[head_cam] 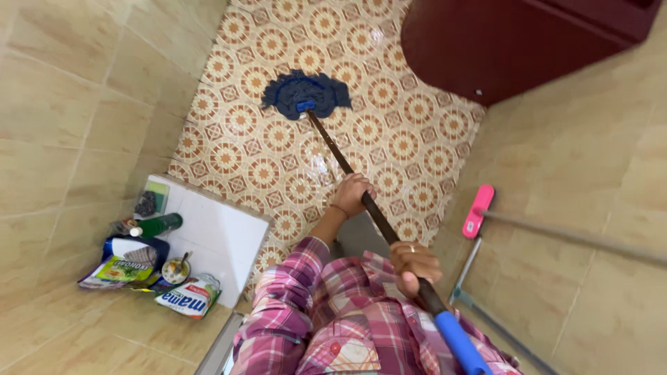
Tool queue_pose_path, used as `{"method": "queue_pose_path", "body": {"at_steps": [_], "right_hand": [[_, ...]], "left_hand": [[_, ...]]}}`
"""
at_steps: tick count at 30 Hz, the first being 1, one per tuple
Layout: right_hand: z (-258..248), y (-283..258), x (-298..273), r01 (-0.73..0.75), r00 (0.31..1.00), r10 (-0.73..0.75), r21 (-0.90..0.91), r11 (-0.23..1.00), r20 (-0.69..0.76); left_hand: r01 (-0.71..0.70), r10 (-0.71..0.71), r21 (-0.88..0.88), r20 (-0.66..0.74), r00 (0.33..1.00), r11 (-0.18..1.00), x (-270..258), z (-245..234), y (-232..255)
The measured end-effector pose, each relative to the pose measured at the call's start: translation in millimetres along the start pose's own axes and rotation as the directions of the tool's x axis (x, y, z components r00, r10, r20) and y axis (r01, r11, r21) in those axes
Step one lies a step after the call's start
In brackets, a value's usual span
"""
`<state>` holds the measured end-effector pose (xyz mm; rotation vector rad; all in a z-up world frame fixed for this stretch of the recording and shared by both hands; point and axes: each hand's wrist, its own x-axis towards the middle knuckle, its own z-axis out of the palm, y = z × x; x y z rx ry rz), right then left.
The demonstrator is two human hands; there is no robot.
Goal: The person mops the tiled floor of a bathroom using a blue string mop. They move the mop back and forth across the patterned tiles, cleaning around a red toilet and a white shelf with cleaning supplies.
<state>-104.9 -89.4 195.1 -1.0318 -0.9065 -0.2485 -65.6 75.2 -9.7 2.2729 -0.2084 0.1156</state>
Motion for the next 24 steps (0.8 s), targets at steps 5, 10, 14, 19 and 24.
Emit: {"method": "queue_pose_path", "body": {"at_steps": [5, 10, 14, 19, 24], "right_hand": [[-10.7, 59.3, 42.2, -0.098, 0.978, 0.105, -0.044, 0.994, 0.182], [-15.1, 120.9, 74.8, -0.075, 0.964, 0.078, -0.023, 0.997, 0.253], [-26.7, 152.8, 94.8, -0.149, 0.891, 0.178, -0.102, 0.984, 0.418], [-27.9, 170.8, 105.2, -0.238, 0.744, 0.297, -0.178, 0.955, 0.598], [-23.4, 159.2, 107.8, -0.289, 0.671, 0.368, -0.230, 0.929, 0.644]], "left_hand": [[0.024, -0.028, 0.086, 0.052, 0.998, 0.996, 54.0, -25.1, -62.1], [0.196, -0.194, 0.039, -0.051, 0.980, 0.980, 98.9, -39.4, -111.0], [0.165, -0.147, 0.044, -0.275, 0.950, 0.985, 123.1, -41.6, -147.5], [0.349, -0.334, 0.088, -0.146, 0.931, 0.933, 126.2, -50.6, -177.6], [0.314, -0.294, 0.038, -0.256, 0.921, 0.949, 118.9, -58.3, -155.5]]}}
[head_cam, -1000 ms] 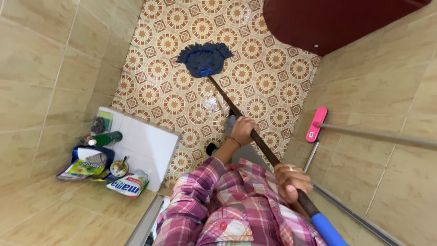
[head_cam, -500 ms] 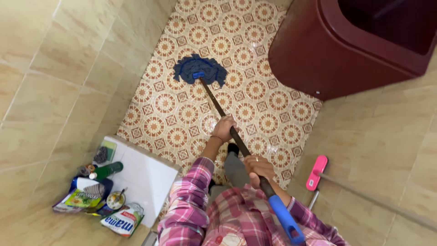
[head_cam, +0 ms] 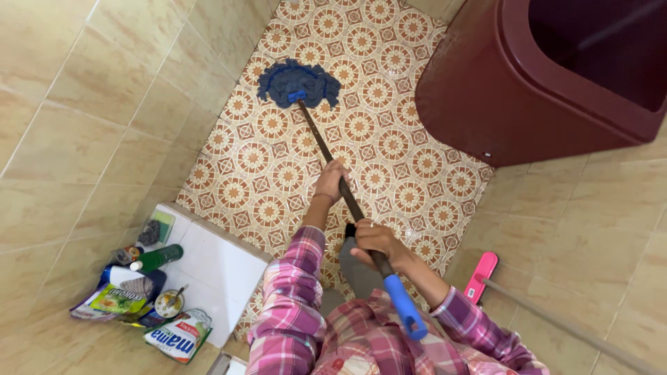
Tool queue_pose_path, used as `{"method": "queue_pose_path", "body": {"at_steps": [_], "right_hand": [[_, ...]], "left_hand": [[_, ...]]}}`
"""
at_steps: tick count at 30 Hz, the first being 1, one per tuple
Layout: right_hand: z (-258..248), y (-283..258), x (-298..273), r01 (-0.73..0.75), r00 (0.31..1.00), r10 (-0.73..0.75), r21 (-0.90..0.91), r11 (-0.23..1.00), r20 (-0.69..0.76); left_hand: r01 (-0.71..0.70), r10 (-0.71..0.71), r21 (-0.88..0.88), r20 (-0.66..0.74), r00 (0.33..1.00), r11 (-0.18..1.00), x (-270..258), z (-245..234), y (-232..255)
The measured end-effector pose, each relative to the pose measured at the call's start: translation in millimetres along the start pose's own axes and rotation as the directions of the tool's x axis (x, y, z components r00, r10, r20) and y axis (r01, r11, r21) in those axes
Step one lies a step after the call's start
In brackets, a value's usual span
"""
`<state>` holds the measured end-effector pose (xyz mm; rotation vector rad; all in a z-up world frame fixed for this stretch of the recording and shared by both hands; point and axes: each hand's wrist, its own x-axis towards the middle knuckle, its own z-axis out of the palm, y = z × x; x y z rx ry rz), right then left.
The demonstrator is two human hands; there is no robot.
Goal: The person mops the tiled floor of a bathroom using a blue string mop. They move the mop back and forth across the patterned tiles, cleaning around a red toilet and a white shelf with cleaning supplies.
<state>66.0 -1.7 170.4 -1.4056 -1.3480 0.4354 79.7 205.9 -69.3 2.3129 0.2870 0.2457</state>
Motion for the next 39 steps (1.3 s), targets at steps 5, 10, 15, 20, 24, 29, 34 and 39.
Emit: {"method": "queue_pose_path", "body": {"at_steps": [5, 10, 15, 20, 24, 29, 34, 39], "right_hand": [[5.4, -45.3, -27.7, 0.026, 0.997, -0.025, 0.013, 1.000, -0.071], [44.1, -118.7, -67.9, 0.007, 0.995, -0.004, 0.023, 1.000, -0.095], [85.3, -165.6, -116.5, 0.054, 0.985, -0.043, 0.063, 0.997, -0.169], [118.4, -204.8, -161.5, 0.034, 0.964, 0.006, 0.147, 0.989, -0.267], [159.9, -202.7, -166.7, 0.216, 0.773, -0.079, 0.143, 0.966, -0.630], [158.2, -192.4, -174.1, 0.119, 0.688, 0.001, 0.113, 0.986, -0.726], [137.5, -137.9, -166.2, 0.201, 0.657, -0.069, 0.086, 0.976, -0.751], [97.9, -76.0, -131.7, 0.222, 0.722, -0.095, 0.100, 0.970, -0.685]], "left_hand": [[-0.039, 0.041, -0.048, 0.050, 0.998, 0.998, -39.8, -11.6, 45.1], [-0.141, 0.145, -0.049, 0.098, 0.984, 0.989, -124.5, -6.7, 71.7], [-0.154, 0.172, -0.088, 0.258, 0.951, 0.984, -198.4, -14.1, 102.2], [-0.102, 0.127, -0.082, 0.413, 0.902, 0.991, -260.2, -32.9, 141.8], [-0.111, 0.128, -0.065, 0.402, 0.907, 0.992, -276.6, -27.3, 140.7], [-0.161, 0.164, -0.037, 0.338, 0.927, 0.986, -267.7, -9.1, 134.1], [-0.139, 0.135, -0.005, 0.281, 0.950, 0.990, -228.7, 6.7, 117.1], [-0.121, 0.098, 0.069, 0.275, 0.956, 0.990, -159.7, 22.3, 74.3]]}}
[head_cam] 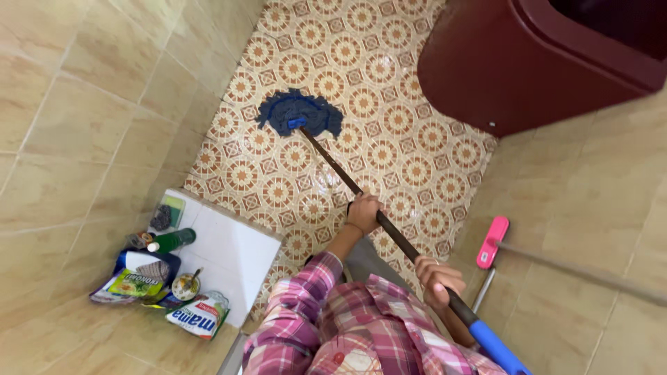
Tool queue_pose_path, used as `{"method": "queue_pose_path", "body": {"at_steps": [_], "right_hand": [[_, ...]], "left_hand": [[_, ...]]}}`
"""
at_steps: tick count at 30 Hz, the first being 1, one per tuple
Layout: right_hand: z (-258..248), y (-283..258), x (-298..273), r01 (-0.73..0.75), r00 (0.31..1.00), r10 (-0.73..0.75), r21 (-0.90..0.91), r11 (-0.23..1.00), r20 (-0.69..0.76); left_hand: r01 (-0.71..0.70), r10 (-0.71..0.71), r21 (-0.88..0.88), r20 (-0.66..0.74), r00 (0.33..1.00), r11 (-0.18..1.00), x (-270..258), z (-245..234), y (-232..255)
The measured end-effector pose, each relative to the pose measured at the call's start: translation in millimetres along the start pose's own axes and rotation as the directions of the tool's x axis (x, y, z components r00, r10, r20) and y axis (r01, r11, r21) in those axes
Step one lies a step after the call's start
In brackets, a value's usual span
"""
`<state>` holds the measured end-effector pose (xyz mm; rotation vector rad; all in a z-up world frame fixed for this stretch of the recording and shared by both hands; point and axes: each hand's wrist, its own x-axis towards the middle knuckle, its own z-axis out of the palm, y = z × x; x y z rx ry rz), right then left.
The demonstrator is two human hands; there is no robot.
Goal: The person mops the tiled floor of a bathroom using a blue string mop. They move the mop back and forth across the patterned tiles, cleaning around a red toilet and a white shelf with cleaning supplies.
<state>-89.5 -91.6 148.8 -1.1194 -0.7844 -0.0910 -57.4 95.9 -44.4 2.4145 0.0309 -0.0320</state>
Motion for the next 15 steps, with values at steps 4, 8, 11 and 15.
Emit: {"method": "queue_pose_path", "body": {"at_steps": [4, 8, 11, 15], "right_hand": [[-1.5, 60.5, 59.3, 0.063, 0.982, -0.071, 0.047, 0.997, 0.175], [18.8, 101.6, 122.9, 0.048, 0.889, -0.002, -0.089, 0.995, 0.459], [52.8, 118.4, 161.4, 0.034, 0.794, 0.021, -0.079, 0.996, 0.608], [80.6, 107.0, 176.5, -0.023, 0.756, 0.096, -0.120, 0.993, 0.647]], "left_hand": [[0.110, -0.110, -0.015, 0.004, 0.994, 0.994, 63.2, -9.6, -58.4], [0.287, -0.288, -0.037, -0.055, 0.956, 0.957, 105.9, -40.6, -121.5], [0.282, -0.294, -0.094, -0.170, 0.941, 0.955, 115.9, -77.7, -158.0], [0.243, -0.269, -0.134, -0.226, 0.936, 0.961, 104.5, -104.5, -160.9]]}}
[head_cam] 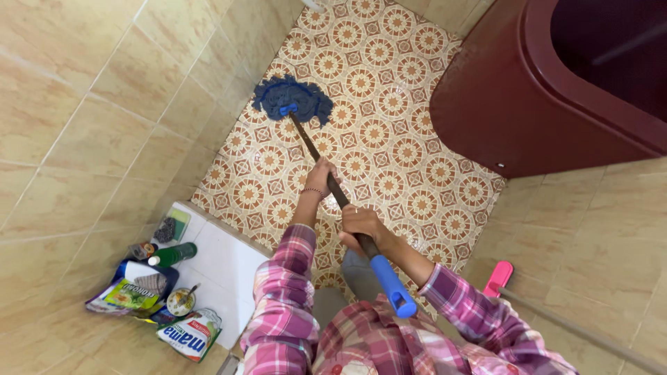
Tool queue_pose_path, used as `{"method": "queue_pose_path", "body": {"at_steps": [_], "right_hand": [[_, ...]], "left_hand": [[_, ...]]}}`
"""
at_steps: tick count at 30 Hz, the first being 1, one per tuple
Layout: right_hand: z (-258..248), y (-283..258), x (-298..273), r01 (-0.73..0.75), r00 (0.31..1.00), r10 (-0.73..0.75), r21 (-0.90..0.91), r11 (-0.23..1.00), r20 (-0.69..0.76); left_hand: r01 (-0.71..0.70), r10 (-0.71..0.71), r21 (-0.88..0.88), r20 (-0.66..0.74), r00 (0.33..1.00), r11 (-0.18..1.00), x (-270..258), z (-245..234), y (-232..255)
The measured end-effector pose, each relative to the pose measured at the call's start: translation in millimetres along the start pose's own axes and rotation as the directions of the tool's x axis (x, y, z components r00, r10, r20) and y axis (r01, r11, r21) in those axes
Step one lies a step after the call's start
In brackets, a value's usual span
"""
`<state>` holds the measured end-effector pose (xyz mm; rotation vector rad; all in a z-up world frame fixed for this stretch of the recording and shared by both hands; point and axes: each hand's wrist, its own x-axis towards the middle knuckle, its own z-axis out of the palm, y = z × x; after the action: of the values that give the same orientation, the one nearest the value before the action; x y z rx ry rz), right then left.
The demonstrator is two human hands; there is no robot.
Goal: The person mops the tiled floor of a bathroom using a blue string mop. They move the mop back and forth across the patterned tiles, cleaning around a red toilet and a white shelf with cleaning supplies.
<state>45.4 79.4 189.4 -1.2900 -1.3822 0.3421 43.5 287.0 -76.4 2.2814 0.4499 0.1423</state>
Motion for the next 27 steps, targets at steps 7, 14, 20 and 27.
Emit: {"method": "queue_pose_path", "body": {"at_steps": [7, 14, 20, 27], "right_hand": [[24.6, -60.3, -36.3, 0.014, 0.994, -0.015, -0.010, 1.000, -0.109], [110.0, -163.4, -74.4, -0.114, 0.989, 0.110, -0.032, 0.993, -0.095], [167.3, -230.8, -93.1, -0.160, 0.987, 0.160, 0.009, 0.987, -0.032], [211.0, -222.5, -102.9, 0.083, 0.938, -0.088, -0.031, 0.996, -0.337]], "left_hand": [[-0.123, 0.120, -0.094, -0.041, 0.992, 0.988, -71.6, 0.2, 43.4], [-0.300, 0.302, -0.035, 0.083, 0.950, 0.953, -196.9, -19.8, 49.7], [-0.261, 0.285, -0.129, 0.234, 0.929, 0.957, -280.5, -70.4, 80.1], [-0.215, 0.254, -0.242, 0.145, 0.956, 0.946, -316.0, -66.6, 80.4]]}}
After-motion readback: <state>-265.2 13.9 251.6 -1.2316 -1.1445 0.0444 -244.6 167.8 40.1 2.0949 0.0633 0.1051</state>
